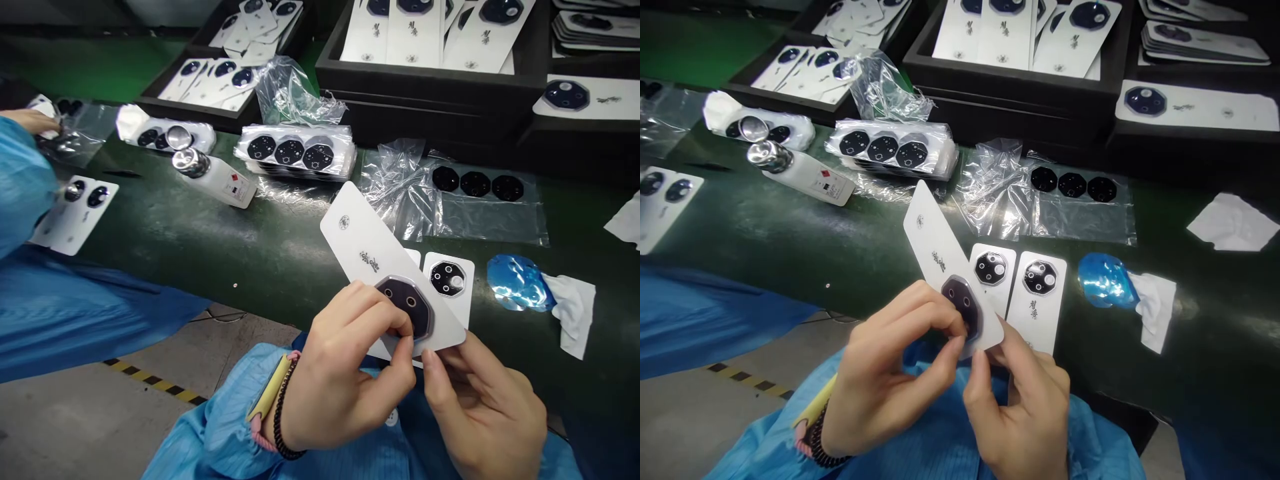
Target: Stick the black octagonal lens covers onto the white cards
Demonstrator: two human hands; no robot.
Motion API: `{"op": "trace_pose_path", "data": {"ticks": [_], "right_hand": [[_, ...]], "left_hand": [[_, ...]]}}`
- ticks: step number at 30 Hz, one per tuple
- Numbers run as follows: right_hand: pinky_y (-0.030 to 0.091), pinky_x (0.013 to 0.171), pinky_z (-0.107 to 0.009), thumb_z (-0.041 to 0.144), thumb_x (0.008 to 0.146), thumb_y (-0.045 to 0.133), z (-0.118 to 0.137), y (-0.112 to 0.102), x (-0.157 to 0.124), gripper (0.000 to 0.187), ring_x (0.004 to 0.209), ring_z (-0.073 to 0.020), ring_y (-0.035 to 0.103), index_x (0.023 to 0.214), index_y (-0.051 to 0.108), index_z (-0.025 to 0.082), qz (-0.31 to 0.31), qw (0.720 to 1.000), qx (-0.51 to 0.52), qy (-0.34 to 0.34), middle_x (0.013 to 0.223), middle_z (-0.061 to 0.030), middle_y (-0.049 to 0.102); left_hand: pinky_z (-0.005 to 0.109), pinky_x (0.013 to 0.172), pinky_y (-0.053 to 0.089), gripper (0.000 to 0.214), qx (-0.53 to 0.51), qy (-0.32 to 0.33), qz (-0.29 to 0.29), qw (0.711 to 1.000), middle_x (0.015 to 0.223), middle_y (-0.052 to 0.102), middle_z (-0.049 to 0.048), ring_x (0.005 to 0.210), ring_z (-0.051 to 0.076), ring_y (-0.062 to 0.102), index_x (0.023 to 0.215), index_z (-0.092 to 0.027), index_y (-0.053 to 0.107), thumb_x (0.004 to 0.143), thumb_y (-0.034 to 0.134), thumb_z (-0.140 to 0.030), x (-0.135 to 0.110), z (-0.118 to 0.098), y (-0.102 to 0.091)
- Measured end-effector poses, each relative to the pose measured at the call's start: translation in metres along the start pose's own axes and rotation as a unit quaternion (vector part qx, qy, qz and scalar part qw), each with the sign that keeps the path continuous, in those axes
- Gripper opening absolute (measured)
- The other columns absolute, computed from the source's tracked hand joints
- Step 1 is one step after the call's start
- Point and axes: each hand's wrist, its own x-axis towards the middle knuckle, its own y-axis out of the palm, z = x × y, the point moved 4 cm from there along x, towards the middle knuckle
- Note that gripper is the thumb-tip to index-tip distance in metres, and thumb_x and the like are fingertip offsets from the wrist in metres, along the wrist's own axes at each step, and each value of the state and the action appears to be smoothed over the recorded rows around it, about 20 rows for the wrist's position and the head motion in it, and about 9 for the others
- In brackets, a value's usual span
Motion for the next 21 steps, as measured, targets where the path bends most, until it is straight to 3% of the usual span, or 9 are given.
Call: {"op": "trace_pose_path", "data": {"ticks": [14, 21], "right_hand": [[0.057, 0.049, -0.015, 0.018, 0.083, 0.056, -0.0006, -0.0006, -0.0006, 0.019, 0.052, -0.0139, 0.069, 0.098, 0.069, 0.019, 0.004, 0.999, 0.002, 0.032, 0.067, 0.0013, 0.074], [0.059, 0.051, -0.02, 0.018, 0.08, 0.056, -0.0019, 0.0, 0.0021, 0.023, 0.057, -0.0166, 0.07, 0.1, 0.068, 0.021, 0.017, 0.997, 0.043, 0.061, 0.076, -0.0011, 0.075]], "left_hand": [[0.025, 0.063, 0.043, 0.015, 0.023, -0.008, 0.005, 1.0, 0.07, 0.055, 0.0001, 0.068, 0.012, 0.05, 0.073, -0.018, 0.05, 0.083, 0.049, -0.006, -0.001, 0.0022, -0.0005], [0.028, 0.063, 0.042, 0.014, 0.031, 0.006, -0.004, 0.999, 0.073, 0.057, 0.0008, 0.07, 0.013, 0.05, 0.077, -0.018, 0.052, 0.083, 0.051, -0.005, -0.0042, -0.001, 0.0035]]}}
